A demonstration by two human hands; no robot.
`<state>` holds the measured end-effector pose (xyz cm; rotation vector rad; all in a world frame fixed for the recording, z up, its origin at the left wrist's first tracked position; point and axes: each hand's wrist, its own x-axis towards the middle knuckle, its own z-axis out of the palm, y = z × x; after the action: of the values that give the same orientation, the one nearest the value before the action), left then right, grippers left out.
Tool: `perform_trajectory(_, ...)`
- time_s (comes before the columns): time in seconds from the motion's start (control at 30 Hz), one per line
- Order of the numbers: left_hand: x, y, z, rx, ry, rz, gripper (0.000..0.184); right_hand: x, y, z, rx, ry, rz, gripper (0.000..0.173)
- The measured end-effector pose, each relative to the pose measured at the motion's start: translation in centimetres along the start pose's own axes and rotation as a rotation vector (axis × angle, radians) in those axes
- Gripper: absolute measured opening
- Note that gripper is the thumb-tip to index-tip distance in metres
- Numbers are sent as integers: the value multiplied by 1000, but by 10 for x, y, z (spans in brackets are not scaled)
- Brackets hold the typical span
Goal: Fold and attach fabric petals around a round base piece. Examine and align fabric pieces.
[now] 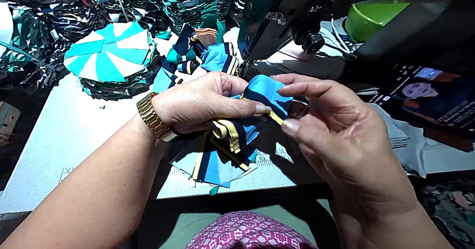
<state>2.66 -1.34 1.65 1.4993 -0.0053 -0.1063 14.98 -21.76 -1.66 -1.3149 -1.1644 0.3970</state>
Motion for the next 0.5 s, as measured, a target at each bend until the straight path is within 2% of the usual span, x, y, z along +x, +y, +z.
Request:
perform_trajectory(0.1, 0, 1, 0, -63, 5, -15, 13, -5, -3, -1, -53, -61, -64, 43)
perform_trajectory(0.27, 1, 0, 2, -78, 28, -37, 12, -7, -3, -1, -248, 43, -228, 17)
perform_trajectory(0.33, 1, -1, 1, -71, 20, -25, 13, -7, -2, -2, -282, 70, -267, 14)
perform_trajectory(0.5, 1, -3, -1, -64, 12, 6, 13, -7, -2, 0, -256, 84, -210, 13)
